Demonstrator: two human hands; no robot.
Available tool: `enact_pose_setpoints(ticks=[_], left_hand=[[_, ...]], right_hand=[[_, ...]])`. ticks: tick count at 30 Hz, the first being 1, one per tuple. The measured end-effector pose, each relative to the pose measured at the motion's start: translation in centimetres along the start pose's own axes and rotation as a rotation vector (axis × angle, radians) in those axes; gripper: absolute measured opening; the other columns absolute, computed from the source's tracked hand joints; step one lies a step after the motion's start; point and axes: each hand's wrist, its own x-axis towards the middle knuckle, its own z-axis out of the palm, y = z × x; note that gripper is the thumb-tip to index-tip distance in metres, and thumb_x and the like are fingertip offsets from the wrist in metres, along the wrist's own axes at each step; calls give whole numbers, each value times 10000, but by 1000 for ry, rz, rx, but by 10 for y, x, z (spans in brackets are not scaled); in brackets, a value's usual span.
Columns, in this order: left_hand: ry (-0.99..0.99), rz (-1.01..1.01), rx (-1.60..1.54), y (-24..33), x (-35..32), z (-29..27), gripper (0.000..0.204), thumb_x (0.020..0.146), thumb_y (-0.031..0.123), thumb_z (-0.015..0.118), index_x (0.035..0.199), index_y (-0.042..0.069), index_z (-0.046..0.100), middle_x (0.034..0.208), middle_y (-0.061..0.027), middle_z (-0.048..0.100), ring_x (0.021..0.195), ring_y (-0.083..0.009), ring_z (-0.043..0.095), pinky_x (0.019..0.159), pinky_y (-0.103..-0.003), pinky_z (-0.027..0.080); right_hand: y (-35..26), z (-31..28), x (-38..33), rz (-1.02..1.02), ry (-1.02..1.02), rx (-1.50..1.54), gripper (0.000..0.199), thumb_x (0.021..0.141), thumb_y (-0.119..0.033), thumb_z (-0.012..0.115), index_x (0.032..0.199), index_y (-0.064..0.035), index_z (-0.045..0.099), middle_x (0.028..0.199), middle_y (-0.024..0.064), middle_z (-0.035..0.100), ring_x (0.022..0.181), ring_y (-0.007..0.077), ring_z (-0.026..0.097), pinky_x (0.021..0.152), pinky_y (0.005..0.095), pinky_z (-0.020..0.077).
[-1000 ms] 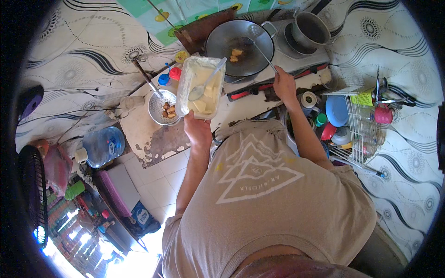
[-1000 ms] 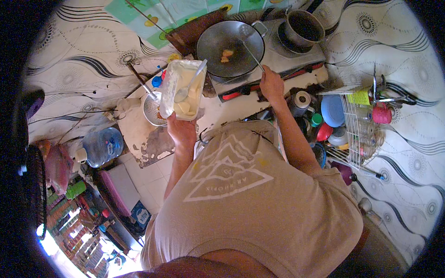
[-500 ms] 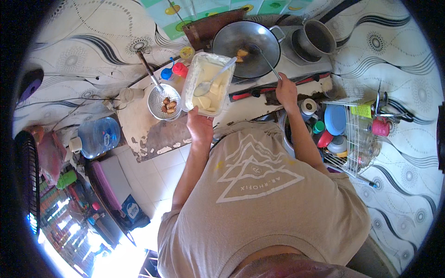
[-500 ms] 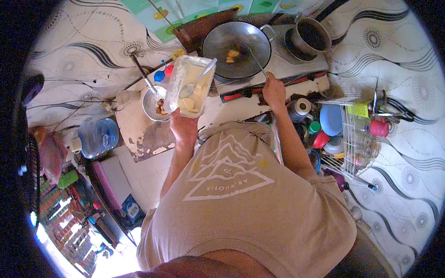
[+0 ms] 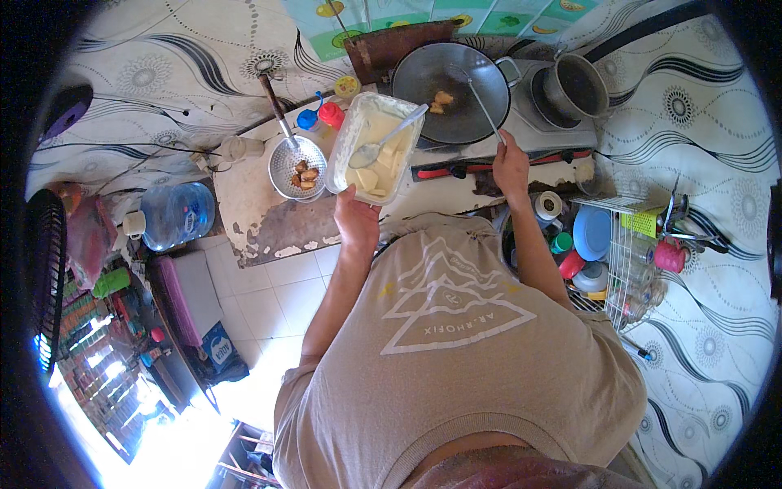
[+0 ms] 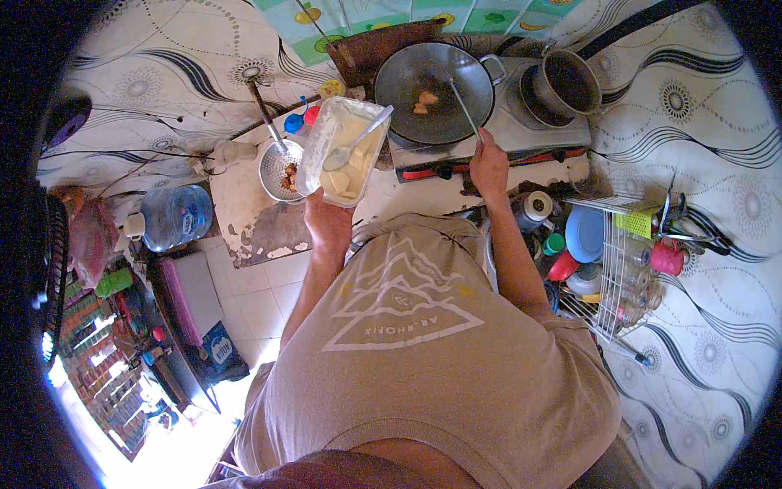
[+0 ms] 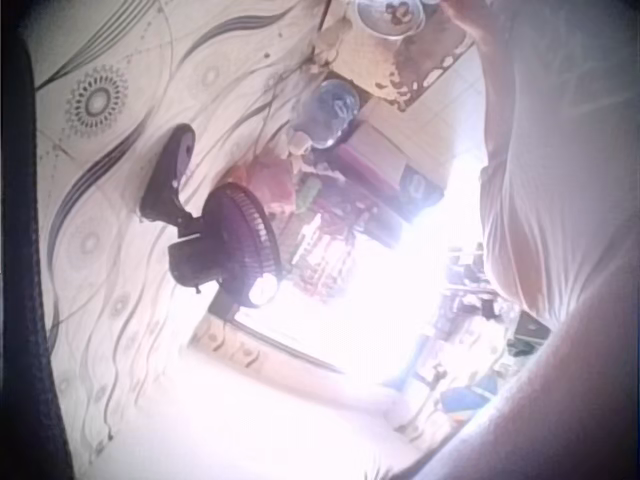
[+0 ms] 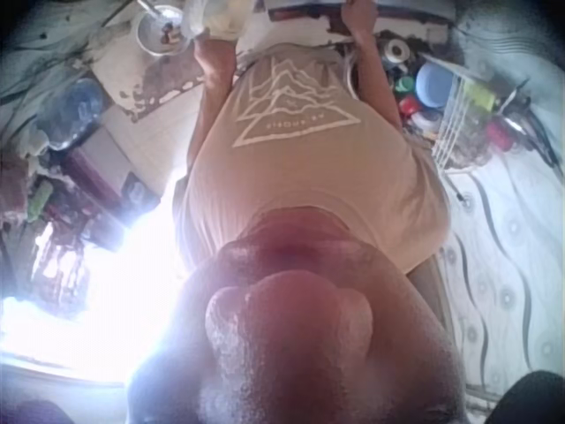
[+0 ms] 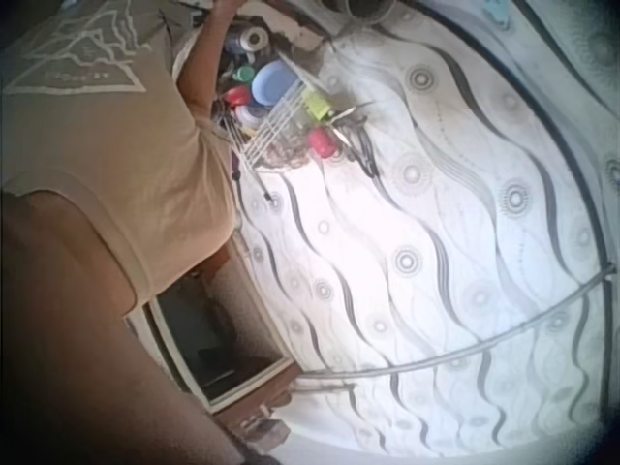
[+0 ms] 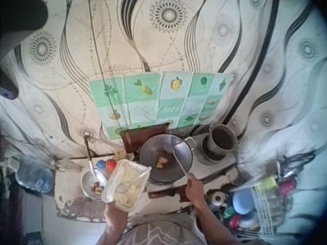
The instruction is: The person prepares and fries food in a pan, using a spoon to scoop batter into a pan with oil and turning the food as it cooks.
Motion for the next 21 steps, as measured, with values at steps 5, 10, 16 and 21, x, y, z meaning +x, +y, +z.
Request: enact_pose_setpoints(ticks=[5, 10, 16, 21], left_hand=[[1, 9, 9, -3, -2, 5, 559, 869, 251, 521, 1372, 44, 392, 1372, -107, 483, 1266, -255, 471, 1046, -431, 396], [-2, 20, 14, -3, -4, 10, 556, 872, 255, 515, 1371, 44, 393, 1371, -107, 484, 1268, -255, 467, 1047, -433, 390], [0, -5, 92, -6, -3, 3, 636, 861, 346, 530, 1411, 74, 364, 1422, -91, 438, 1309, -264, 429, 1072, -448, 362], [18, -1, 43, -5, -6, 4, 593, 860, 300, 534, 1382, 57, 391, 1392, -94, 466, 1284, -257, 447, 1057, -435, 364]], right_hand=[[7, 2, 4, 4, 7, 2, 289, 913, -99, 522, 1190, -48, 584, 805, 264, 638, 771, 453, 619, 675, 503, 473], [9, -3, 1, 17, -31, -64, 287, 911, -109, 517, 1182, -46, 590, 811, 268, 642, 775, 456, 619, 682, 515, 479], [9, -2, -1, -6, -5, -22, 284, 907, -101, 518, 1177, -47, 589, 783, 269, 638, 766, 455, 619, 669, 523, 471], [4, -3, -2, -1, -13, -43, 286, 901, -86, 519, 1175, -47, 590, 783, 265, 638, 759, 450, 620, 661, 520, 473]])
